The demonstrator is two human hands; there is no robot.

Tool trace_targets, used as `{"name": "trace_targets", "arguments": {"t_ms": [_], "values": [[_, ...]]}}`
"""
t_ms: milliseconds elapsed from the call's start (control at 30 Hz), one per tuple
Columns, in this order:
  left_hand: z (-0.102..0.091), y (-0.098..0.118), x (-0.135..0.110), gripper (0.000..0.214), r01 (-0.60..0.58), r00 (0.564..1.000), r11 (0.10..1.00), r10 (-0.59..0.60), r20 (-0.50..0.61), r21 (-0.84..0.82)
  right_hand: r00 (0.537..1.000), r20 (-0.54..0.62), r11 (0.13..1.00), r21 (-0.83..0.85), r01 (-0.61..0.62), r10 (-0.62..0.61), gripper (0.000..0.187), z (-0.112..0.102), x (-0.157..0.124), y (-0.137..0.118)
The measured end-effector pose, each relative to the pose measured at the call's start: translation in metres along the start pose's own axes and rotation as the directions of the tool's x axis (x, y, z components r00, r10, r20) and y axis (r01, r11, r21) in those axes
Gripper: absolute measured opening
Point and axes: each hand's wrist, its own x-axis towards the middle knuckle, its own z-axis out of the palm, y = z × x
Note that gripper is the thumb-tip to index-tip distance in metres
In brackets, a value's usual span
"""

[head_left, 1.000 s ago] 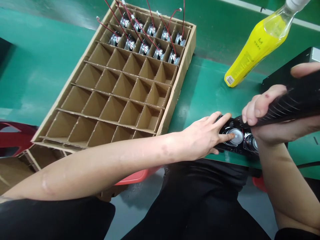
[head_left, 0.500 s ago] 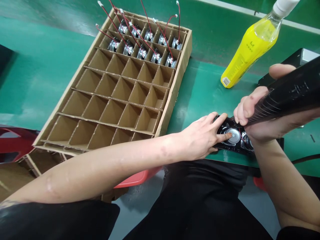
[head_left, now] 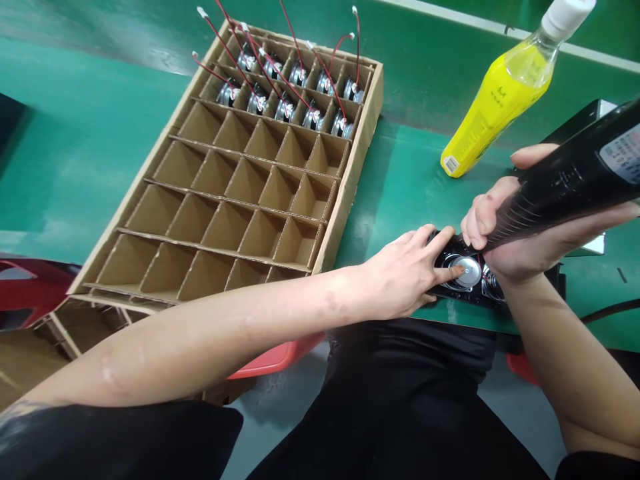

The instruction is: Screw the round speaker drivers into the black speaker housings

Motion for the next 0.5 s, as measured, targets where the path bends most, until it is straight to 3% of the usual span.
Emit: {"name": "trace_targets", "arguments": {"t_ms": [100, 267, 333, 433, 500], "values": [[0.001, 0.0, -0.001, 0.066, -0.003, 1.0, 1.0, 0.003, -0.017, -0.009, 0.996, 0.039, 0.995, 0.065, 0.077, -0.079, 0.073, -0.004, -0.002, 0.002], [-0.001, -0.001, 0.0, 0.066, 0.002, 1.0, 1.0, -0.002, 0.014, 0.004, 0.996, 0.087, 0.996, 0.084, -0.034, 0.027, 0.07, -0.007, -0.006, -0.001], [0.0, -0.002, 0.001, 0.066, 0.005, 1.0, 1.0, -0.006, 0.023, 0.017, 0.996, 0.092, 0.996, 0.09, -0.008, -0.001, 0.071, -0.007, -0.007, 0.005], [0.001, 0.006, -0.002, 0.066, 0.019, 1.0, 0.997, -0.019, -0.002, 0.078, 0.994, 0.042, 0.988, 0.127, 0.09, -0.096, 0.08, -0.009, -0.006, 0.015], [0.0, 0.021, -0.01, 0.062, 0.057, 0.998, 0.986, -0.051, -0.042, 0.155, 0.997, -0.016, 0.991, 0.111, 0.076, -0.075, 0.086, -0.015, -0.005, 0.012]]}}
